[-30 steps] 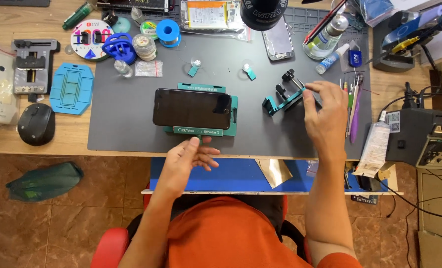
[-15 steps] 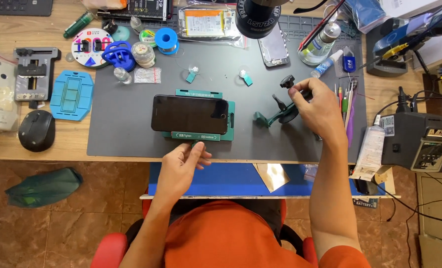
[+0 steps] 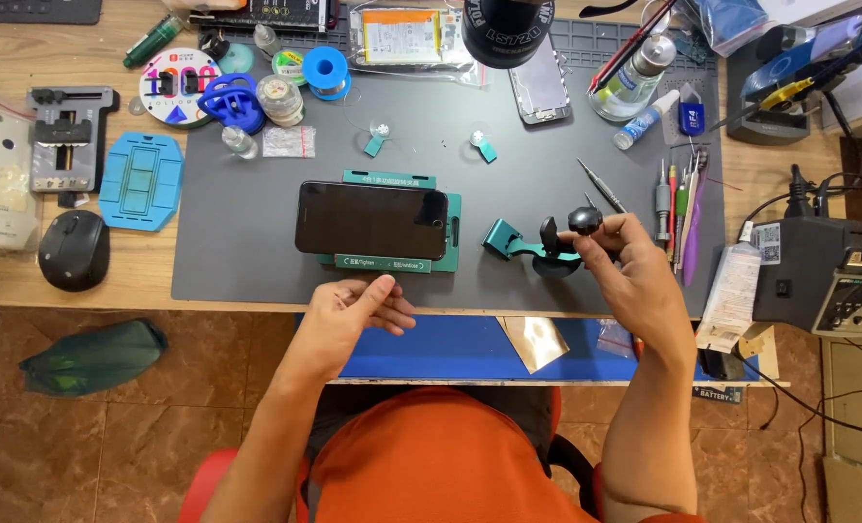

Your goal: The person mounts a smartphone in a repair jig, uses a prying tool to open the device, and then inspects the internal battery and circuitry.

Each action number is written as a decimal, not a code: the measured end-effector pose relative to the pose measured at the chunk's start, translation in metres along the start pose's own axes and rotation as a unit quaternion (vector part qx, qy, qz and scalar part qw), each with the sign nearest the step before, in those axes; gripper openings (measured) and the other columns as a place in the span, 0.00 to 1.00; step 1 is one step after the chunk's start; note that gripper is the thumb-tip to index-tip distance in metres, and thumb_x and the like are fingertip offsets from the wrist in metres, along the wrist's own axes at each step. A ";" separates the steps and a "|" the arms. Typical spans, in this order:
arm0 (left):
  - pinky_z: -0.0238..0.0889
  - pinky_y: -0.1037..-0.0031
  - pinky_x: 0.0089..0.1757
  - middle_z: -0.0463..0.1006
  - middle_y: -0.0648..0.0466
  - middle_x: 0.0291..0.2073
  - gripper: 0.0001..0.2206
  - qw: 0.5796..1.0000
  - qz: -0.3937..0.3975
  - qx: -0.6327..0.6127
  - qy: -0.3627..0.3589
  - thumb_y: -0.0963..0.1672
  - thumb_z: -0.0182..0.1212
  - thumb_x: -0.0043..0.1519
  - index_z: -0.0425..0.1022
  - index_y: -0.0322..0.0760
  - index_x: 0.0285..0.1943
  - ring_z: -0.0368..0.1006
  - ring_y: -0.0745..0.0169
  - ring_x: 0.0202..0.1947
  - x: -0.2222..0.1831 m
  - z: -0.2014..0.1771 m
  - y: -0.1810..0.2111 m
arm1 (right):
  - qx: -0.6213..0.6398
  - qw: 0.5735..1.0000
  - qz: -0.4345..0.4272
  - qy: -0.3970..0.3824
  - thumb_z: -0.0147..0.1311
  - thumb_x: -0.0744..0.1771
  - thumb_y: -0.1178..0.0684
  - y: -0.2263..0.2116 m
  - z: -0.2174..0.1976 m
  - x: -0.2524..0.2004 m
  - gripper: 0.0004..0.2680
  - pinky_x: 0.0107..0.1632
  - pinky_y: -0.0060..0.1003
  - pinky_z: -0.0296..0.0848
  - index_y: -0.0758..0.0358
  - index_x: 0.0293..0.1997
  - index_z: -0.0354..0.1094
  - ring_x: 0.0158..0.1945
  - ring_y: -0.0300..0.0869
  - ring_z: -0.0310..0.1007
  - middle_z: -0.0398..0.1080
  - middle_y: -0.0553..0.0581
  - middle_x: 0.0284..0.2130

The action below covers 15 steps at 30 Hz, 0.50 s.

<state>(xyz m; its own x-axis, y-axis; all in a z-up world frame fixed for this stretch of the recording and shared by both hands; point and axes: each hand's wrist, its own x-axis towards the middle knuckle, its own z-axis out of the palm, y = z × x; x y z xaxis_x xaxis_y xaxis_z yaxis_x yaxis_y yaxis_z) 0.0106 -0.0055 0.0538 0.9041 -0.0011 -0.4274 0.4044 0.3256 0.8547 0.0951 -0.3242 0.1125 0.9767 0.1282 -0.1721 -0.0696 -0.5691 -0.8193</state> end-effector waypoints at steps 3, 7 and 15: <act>0.79 0.75 0.33 0.88 0.45 0.26 0.17 0.965 -0.002 0.258 0.053 0.50 0.61 0.69 0.86 0.31 0.39 0.86 0.61 0.26 -0.007 0.008 0.019 | -0.007 0.999 -0.012 0.032 0.58 0.72 0.48 0.011 0.012 -0.009 0.08 0.56 0.47 0.71 0.59 0.49 0.69 0.49 0.47 0.79 0.81 0.58 0.42; 0.74 0.74 0.28 0.85 0.52 0.25 0.16 0.844 0.133 0.496 0.156 0.53 0.61 0.69 0.85 0.41 0.42 0.82 0.60 0.25 -0.004 0.005 -0.018 | 0.051 0.996 -0.039 0.069 0.57 0.73 0.47 0.032 0.034 -0.009 0.08 0.60 0.50 0.70 0.59 0.48 0.67 0.50 0.48 0.77 0.79 0.60 0.41; 0.78 0.51 0.49 0.80 0.30 0.55 0.22 0.958 -0.067 -0.188 -0.207 0.47 0.47 0.73 0.71 0.20 0.66 0.81 0.39 0.52 0.012 -0.026 -0.020 | 0.096 0.987 -0.080 0.100 0.52 0.75 0.50 0.025 0.047 -0.011 0.07 0.54 0.46 0.68 0.62 0.49 0.65 0.42 0.43 0.67 0.71 0.57 0.33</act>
<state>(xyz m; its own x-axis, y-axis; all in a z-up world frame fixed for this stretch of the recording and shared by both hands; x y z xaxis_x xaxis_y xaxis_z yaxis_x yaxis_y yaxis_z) 0.0101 0.0131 0.0239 0.8567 -0.4153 -0.3059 0.5120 0.6133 0.6014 0.0730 -0.3023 0.0680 0.9975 0.0297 0.0646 0.0710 -0.3867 -0.9195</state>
